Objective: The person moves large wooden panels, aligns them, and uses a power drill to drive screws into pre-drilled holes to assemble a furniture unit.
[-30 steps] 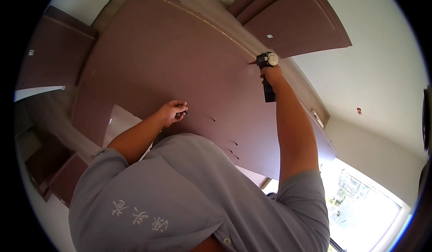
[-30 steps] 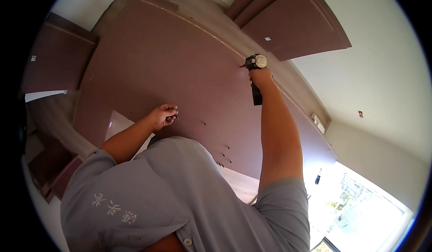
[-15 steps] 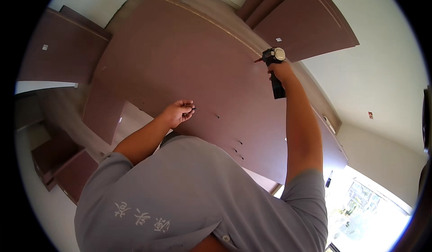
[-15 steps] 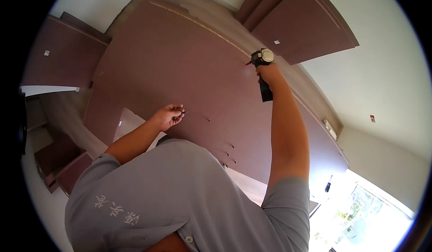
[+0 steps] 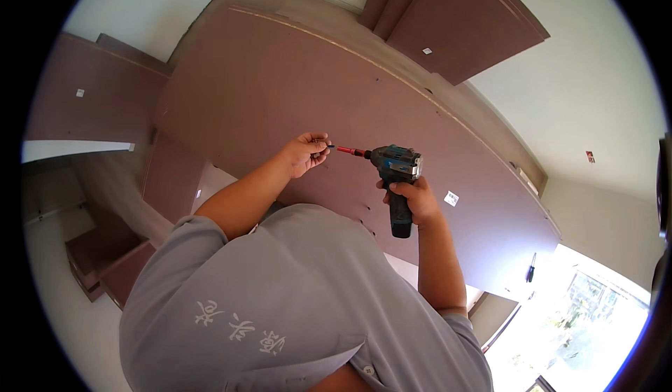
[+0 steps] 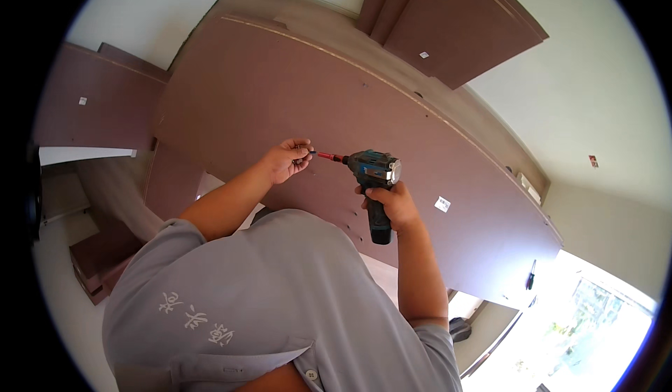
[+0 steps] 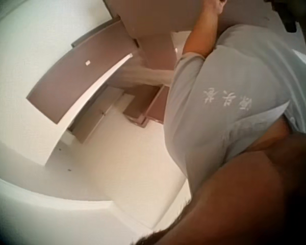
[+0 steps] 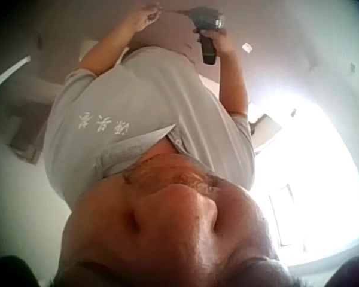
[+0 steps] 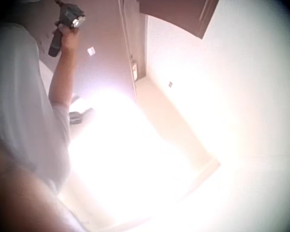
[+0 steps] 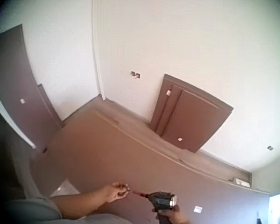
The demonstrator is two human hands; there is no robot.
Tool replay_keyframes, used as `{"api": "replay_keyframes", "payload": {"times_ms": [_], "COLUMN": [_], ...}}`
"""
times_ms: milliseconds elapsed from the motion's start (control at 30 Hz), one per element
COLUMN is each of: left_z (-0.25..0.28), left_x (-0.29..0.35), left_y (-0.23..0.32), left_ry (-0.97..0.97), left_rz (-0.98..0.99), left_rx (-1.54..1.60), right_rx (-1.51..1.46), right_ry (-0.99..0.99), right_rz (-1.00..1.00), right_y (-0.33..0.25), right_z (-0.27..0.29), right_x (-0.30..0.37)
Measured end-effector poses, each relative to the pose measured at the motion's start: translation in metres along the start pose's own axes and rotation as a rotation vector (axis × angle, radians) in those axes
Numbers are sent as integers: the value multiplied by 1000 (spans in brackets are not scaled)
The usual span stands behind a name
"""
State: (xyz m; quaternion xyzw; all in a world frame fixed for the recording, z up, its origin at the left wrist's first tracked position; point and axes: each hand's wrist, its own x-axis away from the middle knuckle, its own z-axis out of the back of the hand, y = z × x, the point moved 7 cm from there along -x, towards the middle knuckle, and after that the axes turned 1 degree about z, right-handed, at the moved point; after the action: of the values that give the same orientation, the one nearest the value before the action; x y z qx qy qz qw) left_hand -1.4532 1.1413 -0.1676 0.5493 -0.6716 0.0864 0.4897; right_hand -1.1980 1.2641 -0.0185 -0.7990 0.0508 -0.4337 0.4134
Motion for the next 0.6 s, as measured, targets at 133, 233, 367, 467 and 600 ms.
{"api": "replay_keyframes", "payload": {"times_ms": [133, 233, 367, 467, 600], "left_z": [-25, -39, -70, -95, -109], "left_x": [-6, -13, -20, -37, -57], "left_y": [-13, -23, -62, -89, -109], "left_ry": [-55, -86, -114, -53, 32], "left_rz": [30, 57, 146, 189, 148], "left_rx": [-56, -90, -187, -331, -373], "right_rx": [25, 14, -116, -87, 104], "right_ry": [19, 56, 54, 87, 277], "right_rz": [48, 41, 4, 35, 76], "right_y": [12, 20, 35, 44, 50], "right_z": [24, 37, 71, 93, 136], "right_x": [12, 22, 45, 46, 20]}}
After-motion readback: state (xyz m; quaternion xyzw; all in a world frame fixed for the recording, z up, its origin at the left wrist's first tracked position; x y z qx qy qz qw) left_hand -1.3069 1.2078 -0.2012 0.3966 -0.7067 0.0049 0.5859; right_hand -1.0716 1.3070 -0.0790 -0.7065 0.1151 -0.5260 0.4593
